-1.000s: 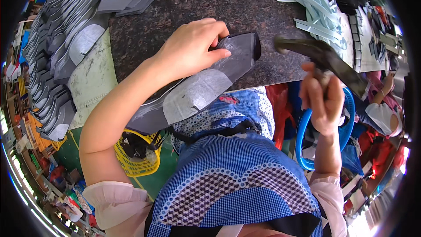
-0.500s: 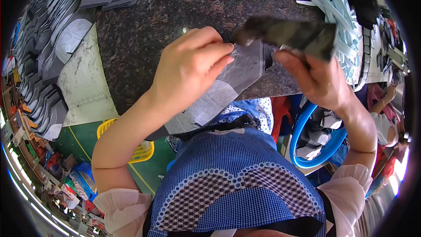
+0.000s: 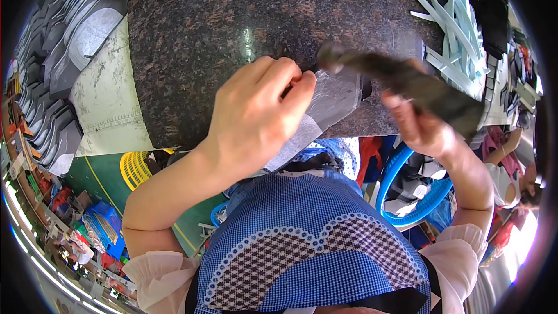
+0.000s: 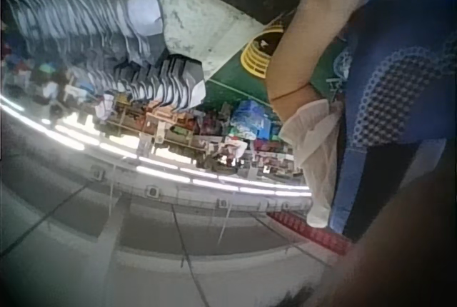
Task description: The person attaches strips to shoe upper components, folds the edges over by hand, and hammers the folded edges with a hammer.
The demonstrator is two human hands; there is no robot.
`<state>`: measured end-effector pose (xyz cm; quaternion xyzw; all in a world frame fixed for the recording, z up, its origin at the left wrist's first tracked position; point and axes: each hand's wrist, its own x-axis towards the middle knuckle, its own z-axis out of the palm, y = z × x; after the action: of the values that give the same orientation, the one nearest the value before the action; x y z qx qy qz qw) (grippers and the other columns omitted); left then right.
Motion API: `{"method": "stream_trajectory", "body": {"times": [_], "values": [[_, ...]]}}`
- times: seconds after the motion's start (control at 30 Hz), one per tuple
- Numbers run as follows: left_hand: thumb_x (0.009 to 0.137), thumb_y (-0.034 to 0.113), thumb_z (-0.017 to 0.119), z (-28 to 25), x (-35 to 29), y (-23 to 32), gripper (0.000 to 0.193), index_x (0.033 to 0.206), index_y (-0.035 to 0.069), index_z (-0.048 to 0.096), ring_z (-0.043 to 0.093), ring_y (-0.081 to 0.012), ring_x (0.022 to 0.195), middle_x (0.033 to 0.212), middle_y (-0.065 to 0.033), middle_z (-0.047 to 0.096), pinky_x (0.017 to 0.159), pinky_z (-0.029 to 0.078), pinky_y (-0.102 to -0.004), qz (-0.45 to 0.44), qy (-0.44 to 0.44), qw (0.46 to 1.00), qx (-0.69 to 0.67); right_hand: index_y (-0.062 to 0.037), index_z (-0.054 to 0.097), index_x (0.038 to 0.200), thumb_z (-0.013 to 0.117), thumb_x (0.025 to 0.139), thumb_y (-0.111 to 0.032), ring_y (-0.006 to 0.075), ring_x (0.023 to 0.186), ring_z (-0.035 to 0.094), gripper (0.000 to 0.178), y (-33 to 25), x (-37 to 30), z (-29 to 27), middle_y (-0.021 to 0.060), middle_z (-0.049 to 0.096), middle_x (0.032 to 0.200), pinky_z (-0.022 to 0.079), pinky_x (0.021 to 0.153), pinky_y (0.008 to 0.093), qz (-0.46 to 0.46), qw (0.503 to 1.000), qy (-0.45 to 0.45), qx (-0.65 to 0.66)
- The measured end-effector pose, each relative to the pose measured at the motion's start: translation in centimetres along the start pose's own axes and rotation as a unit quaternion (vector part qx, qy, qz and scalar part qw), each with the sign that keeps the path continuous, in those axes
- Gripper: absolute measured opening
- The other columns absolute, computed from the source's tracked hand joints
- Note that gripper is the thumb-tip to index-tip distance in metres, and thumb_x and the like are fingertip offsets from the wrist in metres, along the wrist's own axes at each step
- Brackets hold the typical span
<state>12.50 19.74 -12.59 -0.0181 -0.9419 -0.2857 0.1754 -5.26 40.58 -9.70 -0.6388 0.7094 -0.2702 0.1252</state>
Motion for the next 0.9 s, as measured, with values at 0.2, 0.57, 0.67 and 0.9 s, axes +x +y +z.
{"method": "stream_trajectory", "body": {"times": [0.2,0.57,0.67,0.9], "values": [[0.072,0.0,0.075,-0.6,0.0,1.1,0.029,0.101,0.002,0.072,0.061,-0.0213,0.074,0.088,-0.0057,0.062,0.062,0.052,-0.0337,0.003,-0.04,0.998,0.044,-0.0012,0.06,0.101,0.065,0.091,-0.008,0.0303,0.067,0.067,0.013,1.0,-0.7,-0.8,0.0151,0.066,0.076,0.05,0.058,0.0436,0.019,0.978,-0.13,0.161],[0.075,0.001,0.08,-0.8,-1.7,0.4,0.02,0.094,0.004,0.075,0.063,-0.0216,0.068,0.085,-0.0062,0.064,0.058,0.051,-0.034,-0.061,-0.005,0.997,-0.053,0.0026,0.062,0.108,0.065,0.098,-0.013,0.0197,0.057,0.065,0.019,-1.7,0.7,-0.4,0.0136,0.063,0.068,0.047,0.05,0.0344,0.033,0.991,-0.117,0.06],[0.081,0.006,0.076,-0.5,-0.1,-1.2,0.01,0.091,0.005,0.074,0.065,-0.0234,0.068,0.084,-0.0071,0.065,0.059,0.052,-0.0351,-0.044,-0.017,0.994,-0.102,0.001,0.058,0.103,0.063,0.099,-0.012,0.0186,0.055,0.061,0.015,-0.9,1.7,-1.0,0.0125,0.06,0.065,0.044,0.048,0.0332,0.211,0.969,-0.052,0.118],[0.08,0.013,0.08,-3.5,2.4,-3.0,0.025,0.102,0.002,0.073,0.065,-0.0234,0.076,0.087,-0.008,0.065,0.065,0.052,-0.0342,-0.124,-0.185,0.957,-0.184,0.0028,0.06,0.104,0.068,0.095,-0.011,0.0314,0.053,0.059,0.018,0.2,0.0,0.5,0.0164,0.061,0.068,0.043,0.049,0.04,0.093,0.995,0.009,0.045]]}}
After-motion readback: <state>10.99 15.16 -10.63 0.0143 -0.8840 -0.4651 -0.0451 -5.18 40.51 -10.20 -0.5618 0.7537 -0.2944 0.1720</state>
